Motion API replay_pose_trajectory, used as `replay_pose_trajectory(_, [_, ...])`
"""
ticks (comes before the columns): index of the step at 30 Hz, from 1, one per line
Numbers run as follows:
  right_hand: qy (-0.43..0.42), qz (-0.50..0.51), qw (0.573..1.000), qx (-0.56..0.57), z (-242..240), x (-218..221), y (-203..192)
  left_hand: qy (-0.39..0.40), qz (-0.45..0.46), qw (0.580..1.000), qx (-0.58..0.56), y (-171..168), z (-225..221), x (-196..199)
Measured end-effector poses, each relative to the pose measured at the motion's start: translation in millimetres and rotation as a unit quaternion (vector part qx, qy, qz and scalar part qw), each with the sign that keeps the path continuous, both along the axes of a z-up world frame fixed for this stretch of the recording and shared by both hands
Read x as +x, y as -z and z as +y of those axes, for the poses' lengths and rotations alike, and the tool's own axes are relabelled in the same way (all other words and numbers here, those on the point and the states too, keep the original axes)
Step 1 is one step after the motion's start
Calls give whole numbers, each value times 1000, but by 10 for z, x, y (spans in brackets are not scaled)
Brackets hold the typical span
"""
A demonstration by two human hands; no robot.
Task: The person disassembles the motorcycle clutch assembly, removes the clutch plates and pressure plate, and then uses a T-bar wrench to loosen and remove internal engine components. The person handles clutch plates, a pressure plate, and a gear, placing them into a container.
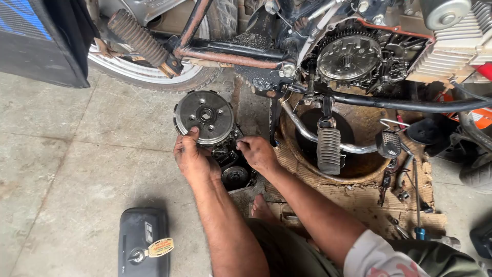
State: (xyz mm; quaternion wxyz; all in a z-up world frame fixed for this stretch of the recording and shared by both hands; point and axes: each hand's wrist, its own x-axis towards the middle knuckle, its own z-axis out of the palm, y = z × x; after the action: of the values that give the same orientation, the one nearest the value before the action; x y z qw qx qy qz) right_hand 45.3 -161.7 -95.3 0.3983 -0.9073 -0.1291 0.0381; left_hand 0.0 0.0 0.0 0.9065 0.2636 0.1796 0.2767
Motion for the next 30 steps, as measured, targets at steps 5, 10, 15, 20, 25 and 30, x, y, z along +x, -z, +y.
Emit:
replay_pose_trajectory(5, [64, -26, 986, 150, -238, -387, -535, 43, -11, 999, -5, 1, -129, 69])
replay_pose_trajectory(10, [88, -97, 949, 287, -616, -384, -1200, 85, 86, 992, 36, -53, -311, 54])
replay_pose_trajectory(15, [59, -107, 988, 97, -524, -396, -1861, 206, -51, 976, 44, 153, -435, 116])
replay_pose_trajectory(20, [-11, -196, 980, -20, -376, -431, -1915, 214, -59, 970, 102, 100, -399, 84])
replay_pose_trajectory(25, [-14, -226, 973, -45, -247, -352, -1752, 193, -29, 972, 127, 86, -270, 44])
replay_pose_trajectory(30, [-27, -15, 999, 35, -211, -91, -1639, 194, 1, 959, 207, 119, -137, 18])
